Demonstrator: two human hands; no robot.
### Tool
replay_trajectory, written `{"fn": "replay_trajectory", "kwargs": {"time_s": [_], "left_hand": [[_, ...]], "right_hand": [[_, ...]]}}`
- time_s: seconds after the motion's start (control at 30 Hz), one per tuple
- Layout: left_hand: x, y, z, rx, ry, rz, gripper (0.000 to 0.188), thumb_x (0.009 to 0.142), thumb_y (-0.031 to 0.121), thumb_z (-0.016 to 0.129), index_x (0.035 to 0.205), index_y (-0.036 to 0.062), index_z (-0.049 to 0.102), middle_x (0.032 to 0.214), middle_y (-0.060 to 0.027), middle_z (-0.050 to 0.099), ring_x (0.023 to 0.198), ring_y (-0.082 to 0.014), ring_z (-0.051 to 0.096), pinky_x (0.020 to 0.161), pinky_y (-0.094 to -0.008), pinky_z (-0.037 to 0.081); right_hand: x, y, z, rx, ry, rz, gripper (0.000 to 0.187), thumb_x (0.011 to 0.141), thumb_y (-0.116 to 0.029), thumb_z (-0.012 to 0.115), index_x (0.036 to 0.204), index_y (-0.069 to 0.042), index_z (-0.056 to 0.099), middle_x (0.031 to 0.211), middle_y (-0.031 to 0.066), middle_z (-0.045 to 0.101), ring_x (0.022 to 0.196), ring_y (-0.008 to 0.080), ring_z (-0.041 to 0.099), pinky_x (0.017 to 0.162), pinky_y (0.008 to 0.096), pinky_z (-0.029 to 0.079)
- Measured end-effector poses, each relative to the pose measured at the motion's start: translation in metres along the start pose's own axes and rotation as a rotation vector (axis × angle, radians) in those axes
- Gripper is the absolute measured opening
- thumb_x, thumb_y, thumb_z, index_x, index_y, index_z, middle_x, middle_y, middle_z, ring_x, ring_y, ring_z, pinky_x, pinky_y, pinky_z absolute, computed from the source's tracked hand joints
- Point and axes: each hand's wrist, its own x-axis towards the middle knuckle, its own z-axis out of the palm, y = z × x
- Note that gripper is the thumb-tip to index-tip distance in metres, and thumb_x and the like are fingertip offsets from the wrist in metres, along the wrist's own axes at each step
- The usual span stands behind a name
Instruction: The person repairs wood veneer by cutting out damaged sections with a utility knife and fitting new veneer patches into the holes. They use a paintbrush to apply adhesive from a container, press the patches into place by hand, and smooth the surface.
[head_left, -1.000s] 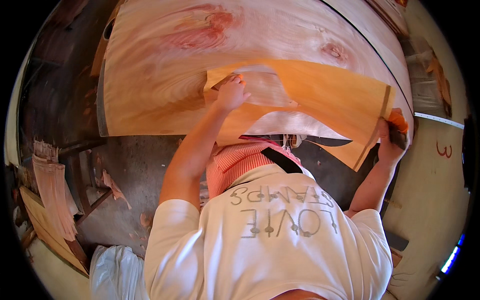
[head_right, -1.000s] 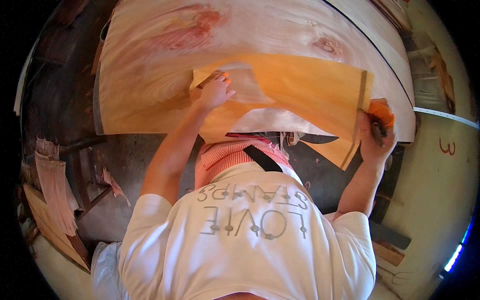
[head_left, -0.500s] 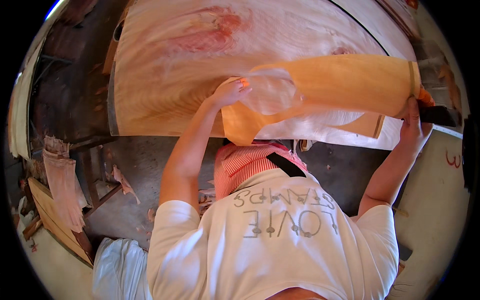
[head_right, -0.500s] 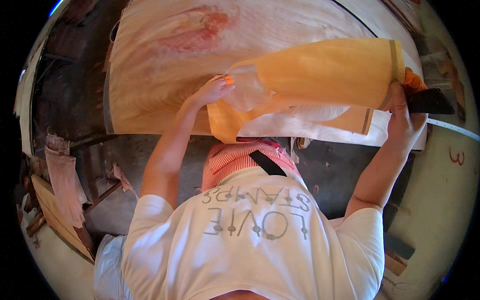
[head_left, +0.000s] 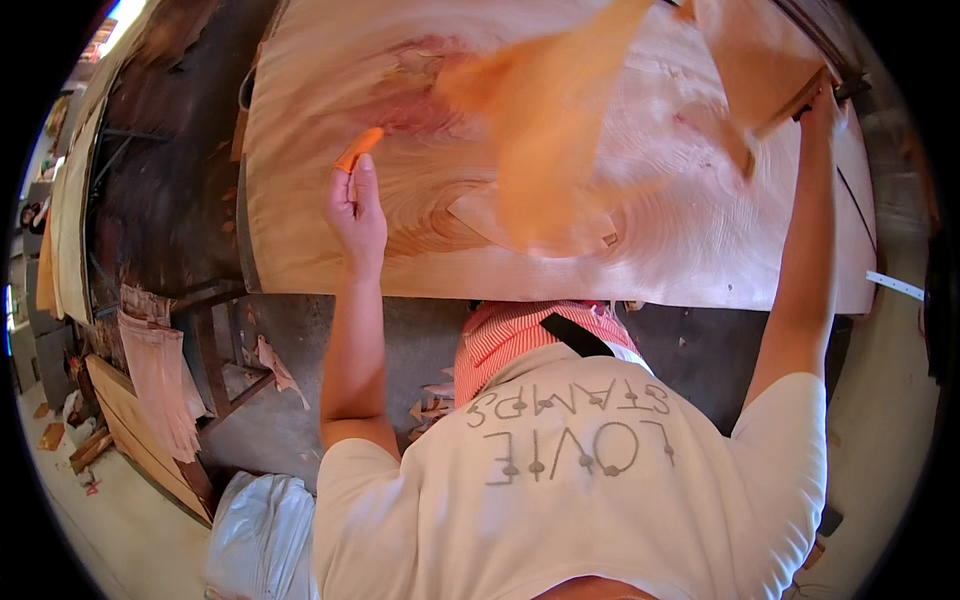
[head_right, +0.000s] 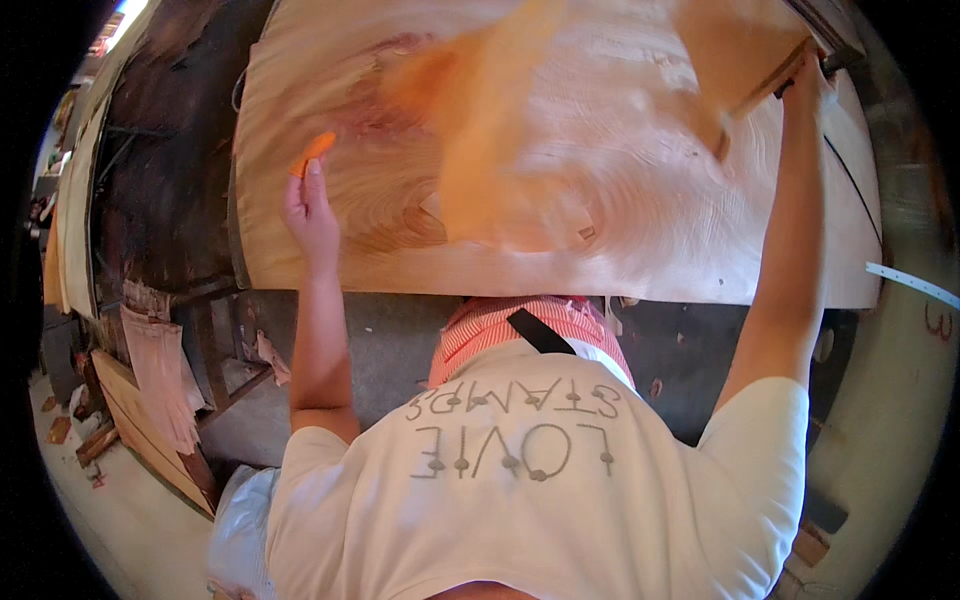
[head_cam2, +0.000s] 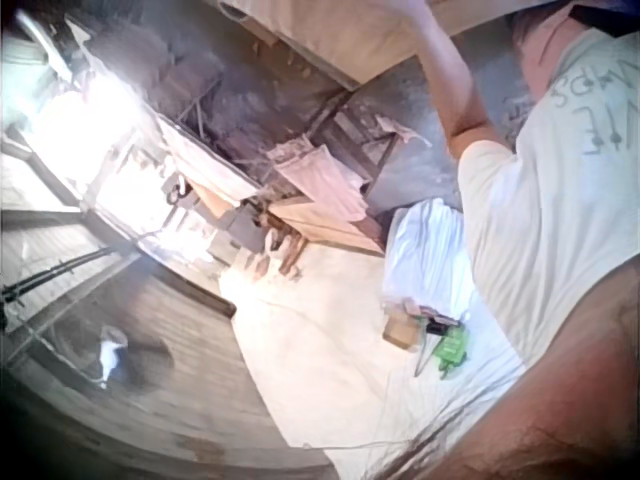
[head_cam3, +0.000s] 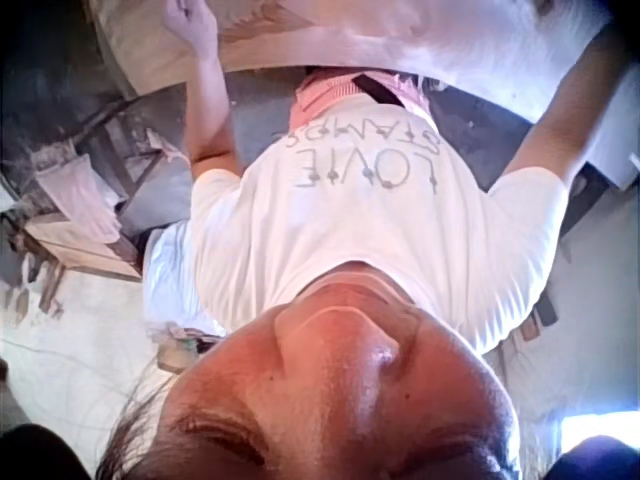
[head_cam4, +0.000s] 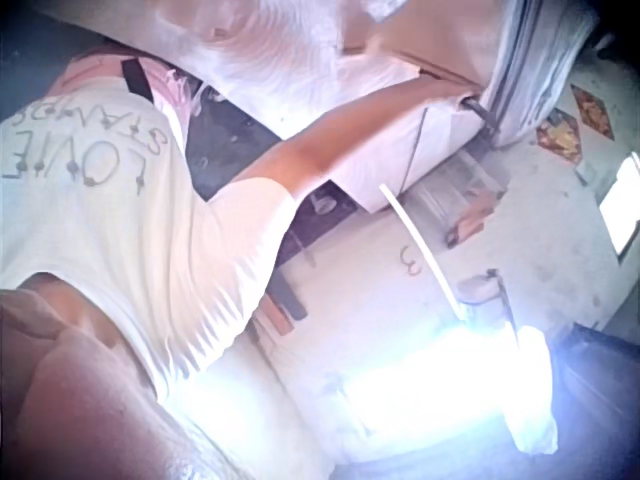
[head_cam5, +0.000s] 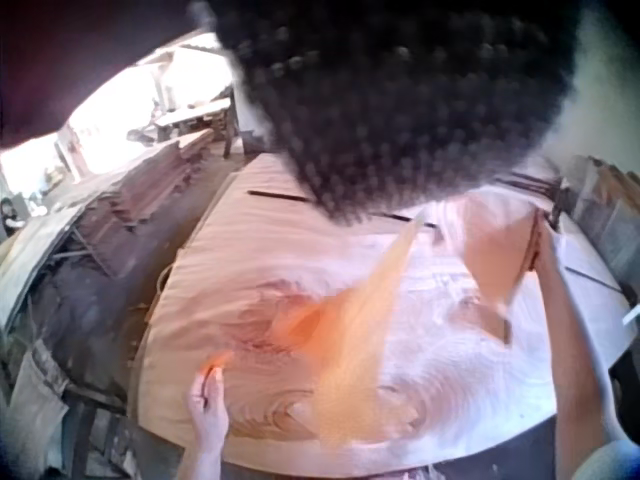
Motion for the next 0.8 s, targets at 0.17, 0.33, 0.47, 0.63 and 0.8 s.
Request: {"fn": "replay_trajectory", "kwargs": {"time_s": [0.17,0.33,0.47,0.63,0.8], "left_hand": [[-0.047,-0.062,0.022,0.414,-0.334,0.023,0.025,0.089,0.016,0.053,0.106,-0.0014,0.058,0.107,-0.0127,0.059,0.099,-0.0235,0.056,0.083,-0.0315,0.044],[-0.1,-0.072,0.028,0.594,-0.63,0.026,0.028,0.088,0.017,0.054,0.11,0.0001,0.056,0.114,-0.0167,0.055,0.104,-0.031,0.053,0.087,-0.0346,0.043],[-0.114,-0.083,0.044,0.413,-0.722,0.13,0.025,0.083,0.015,0.058,0.104,0.0008,0.059,0.113,-0.0144,0.055,0.097,-0.0319,0.055,0.081,-0.0352,0.046],[-0.113,-0.074,0.023,0.552,-0.796,0.168,0.025,0.084,0.017,0.056,0.102,0.0008,0.059,0.109,-0.0147,0.056,0.094,-0.032,0.056,0.077,-0.0366,0.047],[-0.122,-0.071,0.035,0.574,-0.894,0.178,0.025,0.084,0.019,0.056,0.099,-0.001,0.058,0.104,-0.0169,0.055,0.087,-0.0343,0.056,0.072,-0.0385,0.048]], "right_hand": [[0.069,0.084,-0.123,-0.332,0.048,0.166,0.024,0.081,-0.031,0.064,0.077,-0.009,0.057,0.047,-0.0004,0.041,0.035,0.0092,0.036,0.034,0.0238,0.029],[-0.014,0.108,-0.243,-0.617,0.118,0.295,0.027,0.076,-0.034,0.067,0.076,-0.008,0.062,0.057,-0.0003,0.051,0.035,0.0085,0.031,0.033,0.0239,0.025],[0.022,0.024,-0.442,-0.496,0.418,0.134,0.026,0.081,-0.035,0.057,0.08,-0.01,0.064,0.059,0.001,0.054,0.037,0.0097,0.035,0.033,0.0259,0.027],[0.079,-0.14,-0.437,-0.346,0.483,-0.233,0.029,0.089,-0.025,0.051,0.109,-0.005,0.055,0.098,0.0129,0.062,0.049,0.011,0.037,0.042,0.0228,0.031],[0.03,-0.25,-0.302,-0.282,0.085,-0.11,0.027,0.091,-0.015,0.05,0.117,-0.008,0.055,0.113,0.004,0.06,0.05,0.0058,0.026,0.047,0.0156,0.024]]}}
